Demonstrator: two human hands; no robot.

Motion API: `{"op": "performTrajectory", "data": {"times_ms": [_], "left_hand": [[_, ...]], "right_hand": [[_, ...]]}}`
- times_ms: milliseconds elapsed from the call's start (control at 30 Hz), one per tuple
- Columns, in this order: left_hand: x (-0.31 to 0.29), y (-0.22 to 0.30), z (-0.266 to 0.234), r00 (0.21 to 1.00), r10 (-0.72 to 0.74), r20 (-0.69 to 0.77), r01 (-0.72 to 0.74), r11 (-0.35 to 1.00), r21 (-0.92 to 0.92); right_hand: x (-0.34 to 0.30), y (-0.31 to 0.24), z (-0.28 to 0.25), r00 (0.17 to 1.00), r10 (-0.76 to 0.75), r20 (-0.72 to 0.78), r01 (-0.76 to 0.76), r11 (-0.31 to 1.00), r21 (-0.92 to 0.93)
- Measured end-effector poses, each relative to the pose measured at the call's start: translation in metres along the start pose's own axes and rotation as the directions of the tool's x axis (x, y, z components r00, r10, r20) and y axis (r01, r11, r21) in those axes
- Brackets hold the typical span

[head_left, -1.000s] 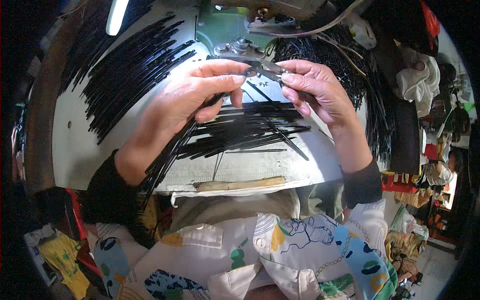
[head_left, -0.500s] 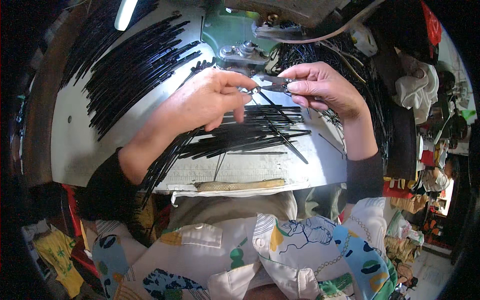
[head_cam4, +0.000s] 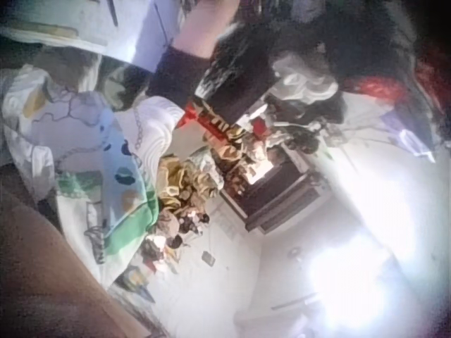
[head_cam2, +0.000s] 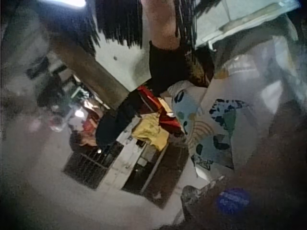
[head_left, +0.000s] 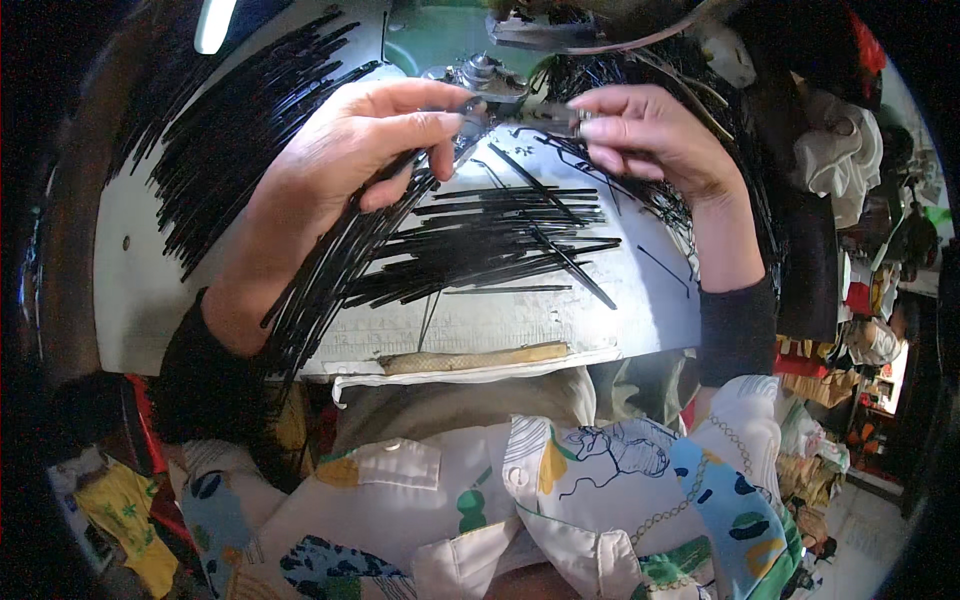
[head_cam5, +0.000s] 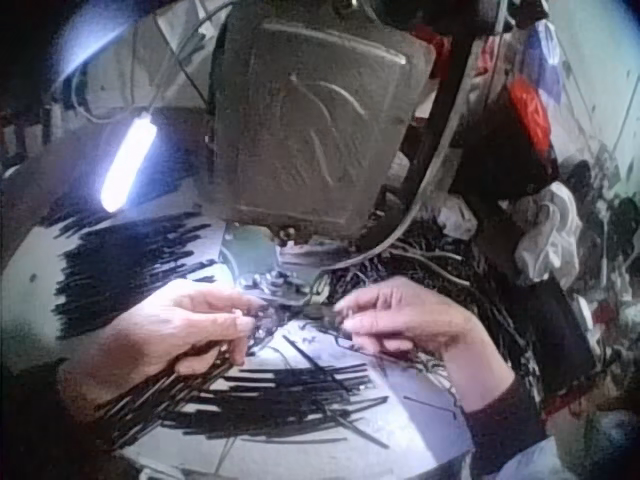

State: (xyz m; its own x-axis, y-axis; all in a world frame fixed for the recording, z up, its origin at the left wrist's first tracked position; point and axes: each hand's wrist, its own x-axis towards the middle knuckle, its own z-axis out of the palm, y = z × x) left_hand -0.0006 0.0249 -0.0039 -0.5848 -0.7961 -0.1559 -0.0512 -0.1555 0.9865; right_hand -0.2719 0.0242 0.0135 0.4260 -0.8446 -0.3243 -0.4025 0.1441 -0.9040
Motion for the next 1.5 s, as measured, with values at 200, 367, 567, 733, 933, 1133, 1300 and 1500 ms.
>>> {"op": "performTrajectory", "data": {"times_ms": [200,367,567,733,933,1133,1300,1500], "left_hand": [[0.003,-0.003,0.0,0.996,-0.013,-0.09,0.017,0.999,0.041],[0.008,-0.011,-0.002,0.995,0.009,-0.098,-0.002,0.998,0.07],[0.009,-0.013,-0.008,0.997,0.071,-0.04,-0.067,0.994,0.082],[0.011,-0.016,-0.006,0.996,0.036,-0.083,-0.025,0.991,0.13],[0.01,-0.015,0.001,0.995,0.047,-0.087,-0.036,0.992,0.124],[0.008,-0.014,0.002,0.993,0.055,-0.106,-0.043,0.993,0.112],[0.012,-0.019,0.0,0.99,0.078,-0.115,-0.066,0.992,0.105],[0.011,-0.014,0.001,0.992,0.037,-0.119,-0.034,0.999,0.029]], "right_hand": [[0.035,0.013,-0.003,0.909,-0.278,-0.31,0.158,0.919,-0.362],[0.059,0.0,0.013,0.763,-0.588,-0.266,0.424,0.767,-0.481],[0.056,0.013,0.019,0.505,-0.803,-0.315,0.352,0.525,-0.775],[0.023,0.021,0.03,0.784,-0.54,-0.308,0.224,0.708,-0.67],[0.012,0.025,0.046,0.94,-0.288,-0.184,0.065,0.68,-0.73],[0.003,0.017,0.04,0.982,-0.009,-0.188,-0.037,0.971,-0.237],[0.003,0.019,0.048,0.855,-0.425,-0.298,0.156,0.758,-0.634],[0.01,0.013,0.065,0.955,-0.277,-0.104,0.156,0.768,-0.621]]}}
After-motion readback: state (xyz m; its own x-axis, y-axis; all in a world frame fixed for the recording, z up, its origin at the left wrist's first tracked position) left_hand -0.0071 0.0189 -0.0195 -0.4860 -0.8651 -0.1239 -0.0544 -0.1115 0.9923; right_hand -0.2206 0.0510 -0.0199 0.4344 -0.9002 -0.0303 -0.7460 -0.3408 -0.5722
